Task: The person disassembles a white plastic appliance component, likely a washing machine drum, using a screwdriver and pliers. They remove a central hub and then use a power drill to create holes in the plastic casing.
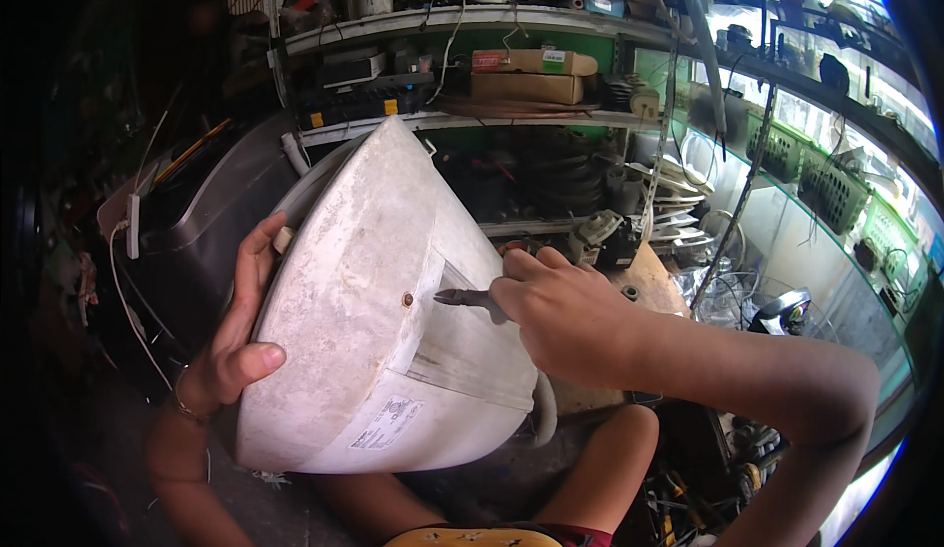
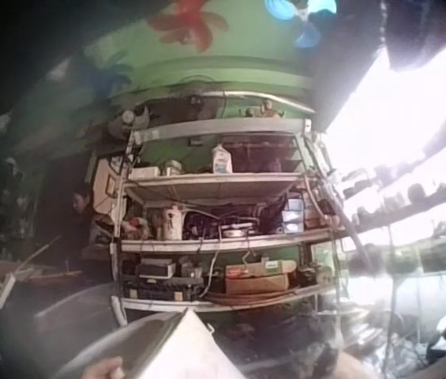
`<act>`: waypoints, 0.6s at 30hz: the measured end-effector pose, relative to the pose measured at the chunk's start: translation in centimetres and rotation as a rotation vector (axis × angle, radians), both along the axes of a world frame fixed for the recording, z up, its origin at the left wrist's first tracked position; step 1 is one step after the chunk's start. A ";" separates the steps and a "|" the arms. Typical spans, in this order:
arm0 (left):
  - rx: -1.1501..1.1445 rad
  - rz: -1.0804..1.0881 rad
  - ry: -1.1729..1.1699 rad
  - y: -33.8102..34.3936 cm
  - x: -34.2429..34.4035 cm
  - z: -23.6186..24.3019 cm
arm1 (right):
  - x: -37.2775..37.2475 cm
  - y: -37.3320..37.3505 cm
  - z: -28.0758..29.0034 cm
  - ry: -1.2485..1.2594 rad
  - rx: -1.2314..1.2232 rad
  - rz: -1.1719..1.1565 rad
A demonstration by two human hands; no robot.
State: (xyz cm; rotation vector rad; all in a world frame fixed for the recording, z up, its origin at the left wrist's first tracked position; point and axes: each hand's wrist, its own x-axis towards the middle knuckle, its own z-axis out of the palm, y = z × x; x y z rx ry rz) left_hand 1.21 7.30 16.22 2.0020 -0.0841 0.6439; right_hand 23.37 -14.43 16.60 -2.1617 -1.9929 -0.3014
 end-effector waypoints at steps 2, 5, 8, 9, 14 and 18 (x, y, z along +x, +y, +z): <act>-0.001 0.001 -0.008 0.1 0.1 -0.1 | -0.2 0.5 0.2 0.016 -0.050 -0.029; -0.009 -0.004 -0.029 0.1 0.1 -0.3 | -1.0 1.1 0.6 -0.050 -0.070 -0.036; -0.009 -0.005 -0.024 0.2 0.2 -0.3 | -1.4 1.1 0.6 -0.161 -0.034 -0.034; -0.014 -0.006 -0.025 0.1 0.2 -0.3 | -1.4 1.1 0.5 -0.198 -0.018 -0.034; -0.023 -0.012 -0.025 0.1 0.3 -0.3 | -1.7 0.9 0.2 -0.393 0.056 -0.020; -0.025 -0.009 -0.017 0.1 0.2 -0.3 | -1.9 1.0 0.4 -0.538 0.122 0.044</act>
